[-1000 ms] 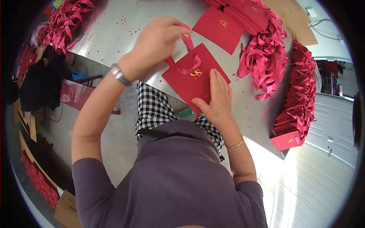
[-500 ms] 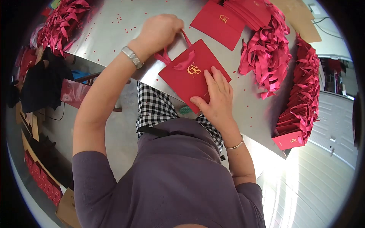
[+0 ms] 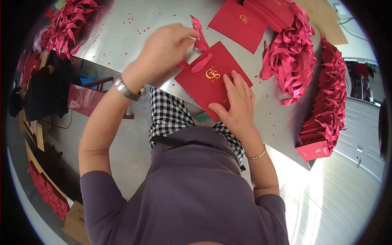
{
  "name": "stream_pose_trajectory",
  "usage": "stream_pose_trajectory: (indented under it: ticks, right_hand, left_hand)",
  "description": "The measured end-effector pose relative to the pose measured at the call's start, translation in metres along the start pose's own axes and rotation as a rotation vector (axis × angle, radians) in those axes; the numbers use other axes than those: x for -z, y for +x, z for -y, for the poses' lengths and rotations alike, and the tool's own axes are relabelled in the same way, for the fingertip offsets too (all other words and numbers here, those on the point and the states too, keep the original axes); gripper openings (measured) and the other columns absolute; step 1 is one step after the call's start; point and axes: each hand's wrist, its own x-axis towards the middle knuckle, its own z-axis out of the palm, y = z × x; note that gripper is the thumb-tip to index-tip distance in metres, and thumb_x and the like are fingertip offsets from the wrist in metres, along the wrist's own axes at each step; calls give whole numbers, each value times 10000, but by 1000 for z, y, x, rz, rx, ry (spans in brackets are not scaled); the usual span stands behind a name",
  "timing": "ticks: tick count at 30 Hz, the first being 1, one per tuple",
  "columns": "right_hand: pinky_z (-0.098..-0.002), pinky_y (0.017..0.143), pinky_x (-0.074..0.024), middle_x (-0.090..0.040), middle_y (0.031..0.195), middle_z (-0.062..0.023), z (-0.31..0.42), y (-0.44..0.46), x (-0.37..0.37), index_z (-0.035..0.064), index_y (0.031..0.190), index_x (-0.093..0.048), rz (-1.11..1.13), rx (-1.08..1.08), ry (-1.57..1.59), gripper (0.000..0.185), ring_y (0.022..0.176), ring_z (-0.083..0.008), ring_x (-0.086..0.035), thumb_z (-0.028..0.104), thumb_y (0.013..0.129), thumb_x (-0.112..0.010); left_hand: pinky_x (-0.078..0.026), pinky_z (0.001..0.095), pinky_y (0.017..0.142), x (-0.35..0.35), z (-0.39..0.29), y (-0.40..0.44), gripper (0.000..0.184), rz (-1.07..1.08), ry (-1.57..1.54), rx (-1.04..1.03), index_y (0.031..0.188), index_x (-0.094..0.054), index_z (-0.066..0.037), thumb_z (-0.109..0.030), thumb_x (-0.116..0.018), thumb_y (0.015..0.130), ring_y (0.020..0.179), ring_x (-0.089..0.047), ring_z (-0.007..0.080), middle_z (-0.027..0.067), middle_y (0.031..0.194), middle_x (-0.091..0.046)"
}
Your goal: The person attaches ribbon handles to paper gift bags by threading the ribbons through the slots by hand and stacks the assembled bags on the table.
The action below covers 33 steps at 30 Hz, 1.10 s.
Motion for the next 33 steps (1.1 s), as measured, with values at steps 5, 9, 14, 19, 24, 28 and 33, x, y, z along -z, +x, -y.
stream_pose_trajectory:
  ticks: [5,9,14,19,24,28,33]
  right_hand:
    - [-453,1066,-274,-414,1427,-191,-3,-2,-2,31,1355,-467,-14,17,-9,769,1310,-338,-385,403,737,-733]
    - [-455,1069,-273,-405,1432,-195,-4,-2,-3,31,1356,-467,-12,16,-18,767,1314,-339,-378,414,744,-724]
    - [-454,1068,-276,-409,1428,-197,-3,-2,-2,30,1353,-472,-7,19,3,760,1314,-340,-378,417,748,-721]
    - [-455,1068,-278,-419,1420,-197,-2,-2,-1,29,1348,-479,-25,27,-7,753,1312,-340,-384,413,748,-722]
    - [-454,1063,-285,-425,1412,-195,-1,-3,-3,28,1342,-482,-47,21,-4,742,1310,-341,-385,404,748,-723]
    - [-492,1047,-291,-428,1399,-200,4,-3,-6,20,1334,-460,-44,-33,-49,722,1307,-350,-379,395,768,-704]
    - [-482,1034,-311,-429,1391,-205,5,-17,-9,38,1323,-486,-123,11,46,701,1300,-351,-390,391,761,-711]
  left_hand:
    - [-501,398,716,-19,-3,12,145,174,183,-51,911,-683,-83,-149,-564,862,854,-617,304,98,899,-639]
    - [-511,409,695,-22,0,17,125,265,277,5,886,-672,-87,-173,-587,854,843,-633,298,91,900,-644]
    - [-515,424,676,-42,6,23,113,107,344,10,861,-661,-92,-193,-611,846,824,-651,301,88,905,-659]
    - [-509,430,697,-43,12,25,134,101,255,82,875,-650,-79,-195,-583,865,844,-644,327,113,940,-667]
    - [-493,407,689,-13,5,-7,184,-210,20,78,930,-658,-55,-219,-590,884,810,-628,344,145,909,-658]
    - [-479,426,692,-6,-36,-72,276,16,36,446,908,-656,-17,-288,-608,890,813,-617,365,185,883,-647]
    - [-479,331,717,-27,-50,-84,250,-42,-73,501,1009,-599,24,-154,-678,852,781,-586,221,131,885,-612]
